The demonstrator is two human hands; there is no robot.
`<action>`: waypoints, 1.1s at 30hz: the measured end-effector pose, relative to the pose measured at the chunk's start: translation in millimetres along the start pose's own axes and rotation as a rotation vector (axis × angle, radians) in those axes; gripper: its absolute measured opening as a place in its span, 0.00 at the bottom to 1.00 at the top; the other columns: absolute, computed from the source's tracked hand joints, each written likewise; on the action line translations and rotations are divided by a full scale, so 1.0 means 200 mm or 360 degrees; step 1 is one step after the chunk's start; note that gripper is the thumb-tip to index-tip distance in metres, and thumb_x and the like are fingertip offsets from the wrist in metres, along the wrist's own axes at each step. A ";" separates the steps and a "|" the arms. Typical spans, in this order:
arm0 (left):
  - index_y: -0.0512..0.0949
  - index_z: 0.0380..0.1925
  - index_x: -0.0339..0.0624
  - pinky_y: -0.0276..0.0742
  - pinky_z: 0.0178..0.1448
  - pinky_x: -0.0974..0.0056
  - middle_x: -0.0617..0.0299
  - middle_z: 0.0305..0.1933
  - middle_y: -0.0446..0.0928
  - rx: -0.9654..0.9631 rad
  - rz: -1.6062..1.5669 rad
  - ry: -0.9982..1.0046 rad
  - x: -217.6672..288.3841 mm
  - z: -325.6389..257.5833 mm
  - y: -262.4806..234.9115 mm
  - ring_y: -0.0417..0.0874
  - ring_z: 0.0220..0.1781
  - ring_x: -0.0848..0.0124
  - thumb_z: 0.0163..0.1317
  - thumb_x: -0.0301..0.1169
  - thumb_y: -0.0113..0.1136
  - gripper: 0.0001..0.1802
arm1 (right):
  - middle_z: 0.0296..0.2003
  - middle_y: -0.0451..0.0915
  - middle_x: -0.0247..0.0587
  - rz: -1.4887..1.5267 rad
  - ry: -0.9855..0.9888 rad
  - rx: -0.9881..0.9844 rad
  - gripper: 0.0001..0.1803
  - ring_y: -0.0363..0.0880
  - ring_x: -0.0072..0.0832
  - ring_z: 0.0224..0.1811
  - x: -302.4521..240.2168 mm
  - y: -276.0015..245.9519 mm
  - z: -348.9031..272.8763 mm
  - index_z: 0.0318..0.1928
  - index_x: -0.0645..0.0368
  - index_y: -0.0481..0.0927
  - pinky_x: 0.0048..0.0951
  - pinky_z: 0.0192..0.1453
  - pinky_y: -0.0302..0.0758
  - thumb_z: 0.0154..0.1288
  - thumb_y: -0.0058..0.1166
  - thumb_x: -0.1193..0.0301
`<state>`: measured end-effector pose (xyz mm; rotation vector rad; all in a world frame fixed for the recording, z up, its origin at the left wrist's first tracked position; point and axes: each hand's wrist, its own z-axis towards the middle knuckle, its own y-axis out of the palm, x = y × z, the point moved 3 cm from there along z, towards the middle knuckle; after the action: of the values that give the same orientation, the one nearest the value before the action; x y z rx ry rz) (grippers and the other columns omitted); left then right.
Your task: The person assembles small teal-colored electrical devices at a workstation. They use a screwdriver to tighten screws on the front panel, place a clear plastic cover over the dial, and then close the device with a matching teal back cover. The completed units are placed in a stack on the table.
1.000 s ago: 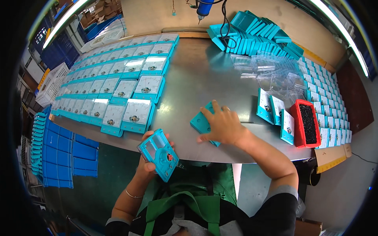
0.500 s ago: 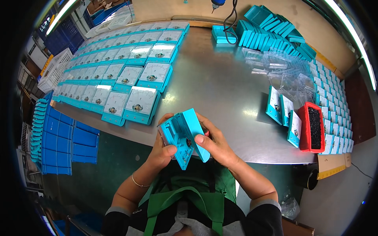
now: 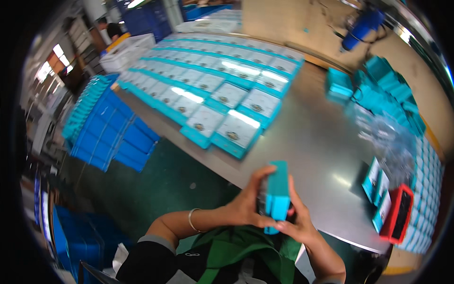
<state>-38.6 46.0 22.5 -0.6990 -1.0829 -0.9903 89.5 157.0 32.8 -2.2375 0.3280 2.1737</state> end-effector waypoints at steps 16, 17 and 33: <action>0.55 0.67 0.48 0.57 0.67 0.44 0.36 0.68 0.48 0.0240 0.1124 0.0531 0.15 0.04 0.02 0.56 0.67 0.39 0.42 0.42 0.74 0.52 | 0.43 0.80 0.53 -0.1189 -0.0448 0.0573 0.43 0.80 0.32 0.39 -0.26 0.06 0.01 0.62 0.74 0.65 0.29 0.44 0.75 0.55 0.64 0.54; 0.56 0.67 0.48 0.56 0.67 0.43 0.36 0.69 0.45 0.0219 0.1113 0.0532 0.15 0.04 0.02 0.55 0.68 0.39 0.43 0.43 0.73 0.52 | 0.40 0.81 0.53 -0.1373 -0.0464 0.0626 0.43 0.82 0.31 0.35 -0.26 0.06 0.01 0.61 0.75 0.66 0.28 0.39 0.76 0.55 0.63 0.52; 0.76 0.49 0.39 0.75 0.60 0.56 0.53 0.57 0.74 -0.0122 0.1806 0.1141 0.15 0.07 -0.03 0.78 0.57 0.58 0.58 0.29 0.55 0.18 | 0.23 0.75 0.36 0.0437 0.0394 0.0758 0.22 0.72 0.19 0.16 0.09 -0.39 0.11 0.39 0.60 0.73 0.15 0.10 0.55 0.63 0.52 0.51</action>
<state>-44.8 45.8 54.7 -0.7728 0.0608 -0.2174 79.6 233.7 2.9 -2.2689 1.0850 1.6636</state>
